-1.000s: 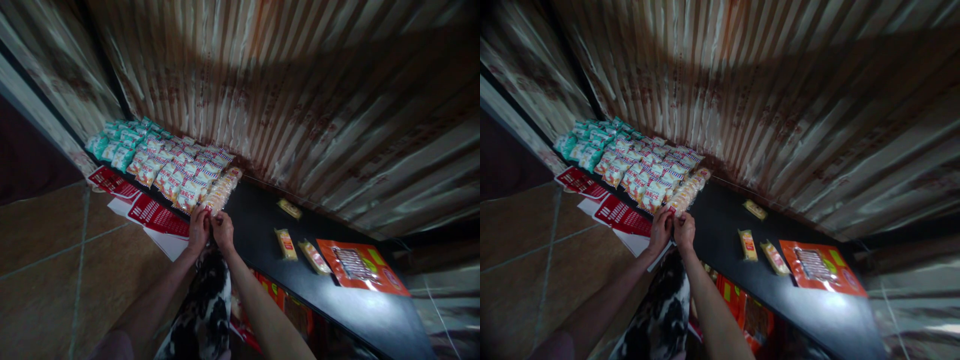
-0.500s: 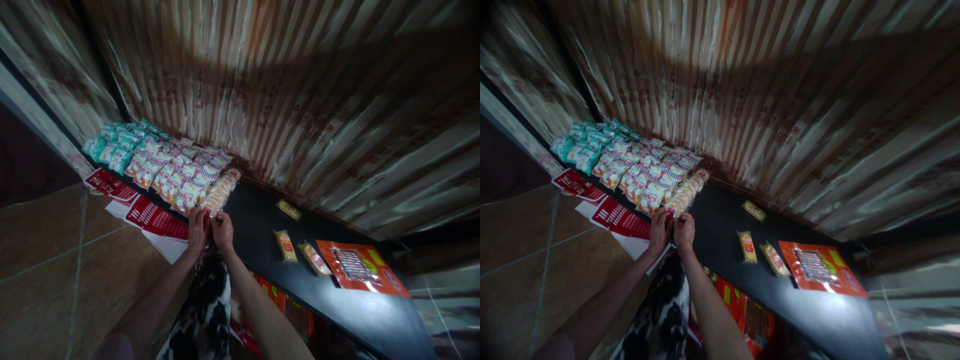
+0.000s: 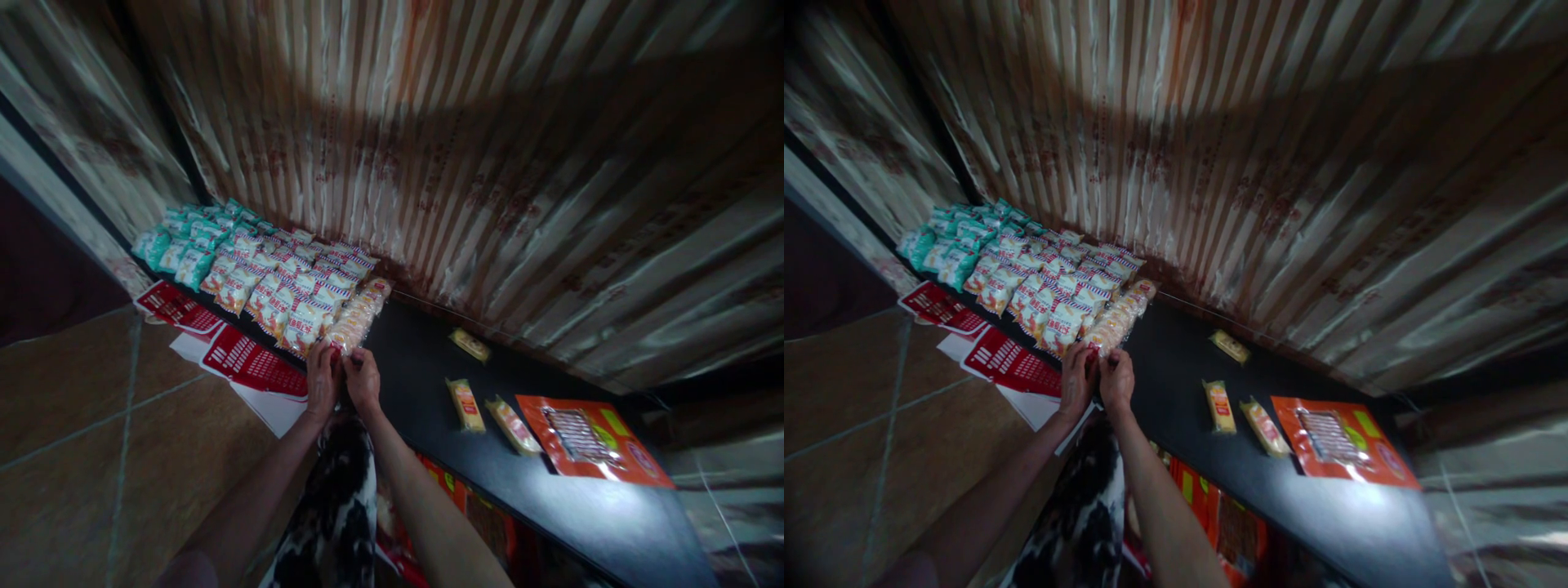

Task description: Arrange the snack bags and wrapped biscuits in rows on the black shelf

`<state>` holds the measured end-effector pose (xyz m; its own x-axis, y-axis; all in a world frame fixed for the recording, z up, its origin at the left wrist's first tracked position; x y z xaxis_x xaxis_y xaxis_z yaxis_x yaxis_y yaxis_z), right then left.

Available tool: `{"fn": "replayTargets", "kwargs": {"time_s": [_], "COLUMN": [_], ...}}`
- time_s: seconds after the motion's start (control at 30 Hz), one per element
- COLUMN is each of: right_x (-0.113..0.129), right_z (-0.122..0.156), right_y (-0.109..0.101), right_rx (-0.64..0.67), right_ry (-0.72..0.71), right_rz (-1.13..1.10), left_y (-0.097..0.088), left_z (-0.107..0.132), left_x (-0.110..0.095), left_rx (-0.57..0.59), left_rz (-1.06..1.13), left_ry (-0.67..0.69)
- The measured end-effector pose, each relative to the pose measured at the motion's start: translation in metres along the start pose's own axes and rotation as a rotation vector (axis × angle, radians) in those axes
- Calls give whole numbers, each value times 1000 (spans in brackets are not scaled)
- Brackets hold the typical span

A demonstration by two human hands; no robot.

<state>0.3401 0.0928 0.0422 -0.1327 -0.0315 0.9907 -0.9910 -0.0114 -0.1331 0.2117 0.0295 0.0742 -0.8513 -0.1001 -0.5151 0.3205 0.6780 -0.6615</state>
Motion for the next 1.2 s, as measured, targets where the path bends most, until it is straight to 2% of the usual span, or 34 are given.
{"fn": "replayTargets", "kwargs": {"time_s": [0.17,0.67,0.8,1.03,1.2], "right_x": [-2,2,3,8,-3], "right_z": [-1,-2,2,4,7], "right_y": [-1,-2,-6,-3,-11], "right_rx": [-6,-16,-40,19,-4], "right_ry": [5,-79,-106,-139,-109], "right_rz": [-7,37,9,1,-12], "left_y": [2,-6,-5,-3,-6], "left_z": [1,6,8,9,11], "left_x": [-1,-13,-12,-12,-16], "left_rx": [22,-85,-79,-93,-87], "left_rz": [17,-50,-77,-90,-118], "left_ry": [5,122,120,113,126]}}
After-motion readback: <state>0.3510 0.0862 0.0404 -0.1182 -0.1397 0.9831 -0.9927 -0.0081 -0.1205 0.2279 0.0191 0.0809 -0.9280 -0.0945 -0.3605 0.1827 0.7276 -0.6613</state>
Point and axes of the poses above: each hand's wrist, its own z-axis away from the middle knuckle, its own y-axis out of the palm, x = y × z, the point moved 10 cm from there along -z, towards the middle knuckle, and after that the axes turned 14 degrees about -z, right-handed, at the moved point
